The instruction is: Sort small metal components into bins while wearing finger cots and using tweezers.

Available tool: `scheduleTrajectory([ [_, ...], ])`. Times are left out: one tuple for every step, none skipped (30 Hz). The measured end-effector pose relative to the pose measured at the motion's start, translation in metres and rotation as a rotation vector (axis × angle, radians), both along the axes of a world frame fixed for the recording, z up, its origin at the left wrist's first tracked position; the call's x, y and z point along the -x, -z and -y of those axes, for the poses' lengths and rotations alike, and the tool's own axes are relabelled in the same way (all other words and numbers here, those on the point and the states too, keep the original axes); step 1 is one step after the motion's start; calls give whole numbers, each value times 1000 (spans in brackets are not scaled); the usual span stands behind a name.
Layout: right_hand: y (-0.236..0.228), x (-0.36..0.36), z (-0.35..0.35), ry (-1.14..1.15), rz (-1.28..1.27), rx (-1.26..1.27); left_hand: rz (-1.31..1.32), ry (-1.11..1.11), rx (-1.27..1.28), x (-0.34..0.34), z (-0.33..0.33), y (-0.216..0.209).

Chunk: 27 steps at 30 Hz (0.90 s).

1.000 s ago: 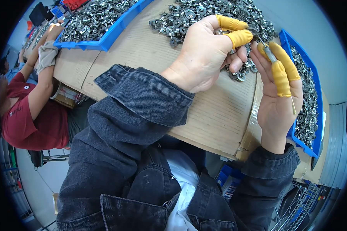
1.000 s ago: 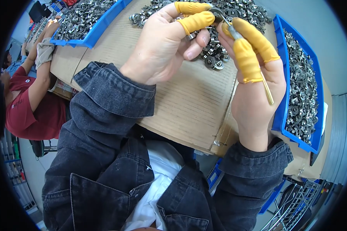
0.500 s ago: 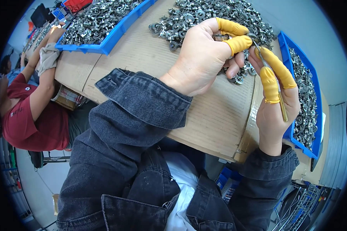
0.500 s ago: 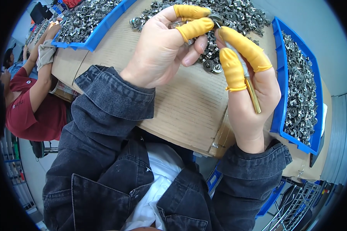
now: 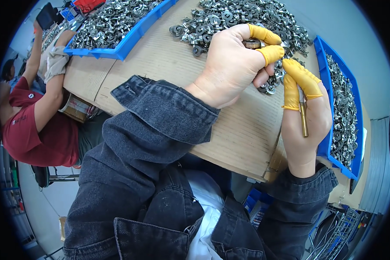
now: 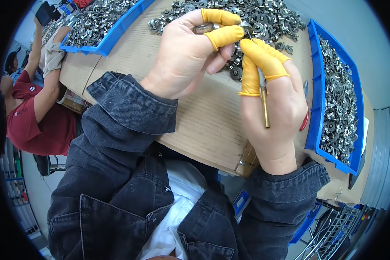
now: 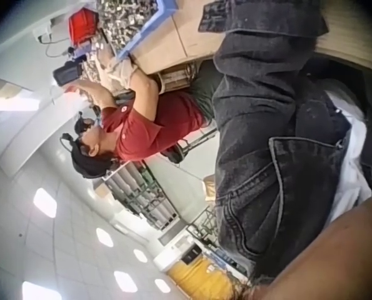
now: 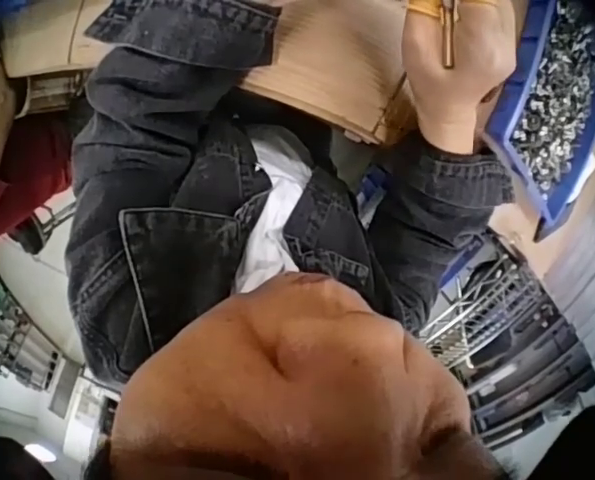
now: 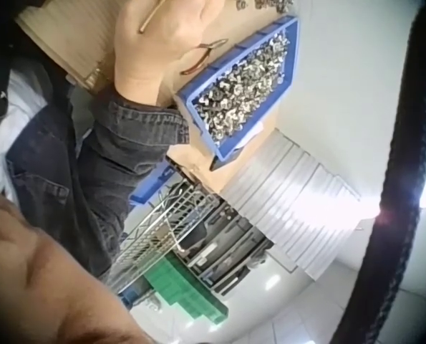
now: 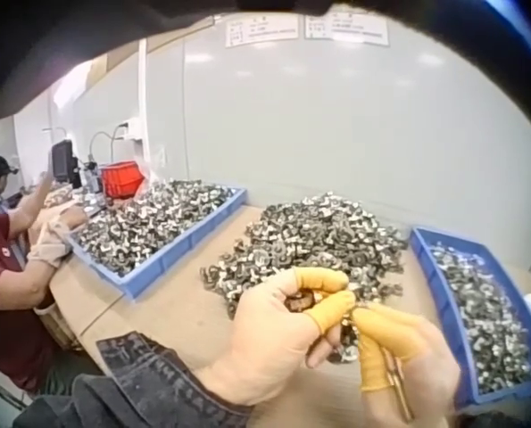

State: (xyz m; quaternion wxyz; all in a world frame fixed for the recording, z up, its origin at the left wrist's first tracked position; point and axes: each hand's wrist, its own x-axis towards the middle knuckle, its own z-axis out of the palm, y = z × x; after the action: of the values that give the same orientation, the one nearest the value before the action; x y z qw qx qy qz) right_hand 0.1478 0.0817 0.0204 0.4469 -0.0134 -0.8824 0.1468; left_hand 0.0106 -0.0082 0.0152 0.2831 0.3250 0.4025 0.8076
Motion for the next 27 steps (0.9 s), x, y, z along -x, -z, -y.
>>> scheduleTrajectory([
  [1,1,0,-6,-14,-7,-15,-4,-19,3,-4,4],
  [2,1,-1,-12,-27,-14,-30,-8,-38,5,-7,7],
  [3,2,-1,-19,-40,-21,-44,-12,-57,6,-10,11],
  [5,4,-1,-15,-40,-20,-44,-9,-56,6,-10,11],
  [8,6,-2,-87,-94,101,-34,3,-71,6,-10,10],
  [11,8,-2,-158,-147,221,-23,14,-86,6,-9,10],
  [13,10,-2,-230,-200,342,-12,25,-101,7,-9,10],
  [14,11,-2,-302,-253,463,-1,36,-117,7,-9,10],
  [14,11,-2,-302,-252,463,0,36,-117,7,-9,11],
  [14,12,-2,-311,-253,475,3,41,-120,7,-9,11],
  [14,12,-1,-320,-254,488,5,47,-123,8,-9,11],
  [14,12,-1,-328,-256,501,8,52,-126,8,-9,12],
  [14,12,-1,-337,-258,513,9,58,-129,8,-9,12],
  [14,12,-1,-338,-259,513,8,57,-130,8,-9,12],
  [13,12,-1,-325,-251,497,8,54,-126,8,-8,12],
  [13,11,-1,-312,-244,481,8,51,-122,7,-8,11],
  [13,11,-1,-299,-236,466,7,48,-118,7,-7,11],
  [12,11,-1,-286,-229,450,7,45,-114,7,-7,11],
  [12,10,-1,-285,-229,451,7,46,-113,7,-8,12],
  [12,9,-2,-248,-208,395,12,43,-111,7,-8,12],
  [12,7,-4,-211,-187,339,18,40,-109,7,-9,13],
  [12,6,-5,-174,-166,283,23,38,-107,6,-9,13],
  [11,4,-6,-136,-145,227,29,36,-104,6,-10,13],
  [11,4,-4,-138,-146,230,27,34,-101,6,-10,13],
  [8,4,-2,-96,-120,157,18,17,-90,5,-9,13],
  [4,3,1,-55,-94,83,9,1,-79,5,-9,12],
  [2,3,4,-13,-68,9,0,-14,-68,5,-8,12],
])
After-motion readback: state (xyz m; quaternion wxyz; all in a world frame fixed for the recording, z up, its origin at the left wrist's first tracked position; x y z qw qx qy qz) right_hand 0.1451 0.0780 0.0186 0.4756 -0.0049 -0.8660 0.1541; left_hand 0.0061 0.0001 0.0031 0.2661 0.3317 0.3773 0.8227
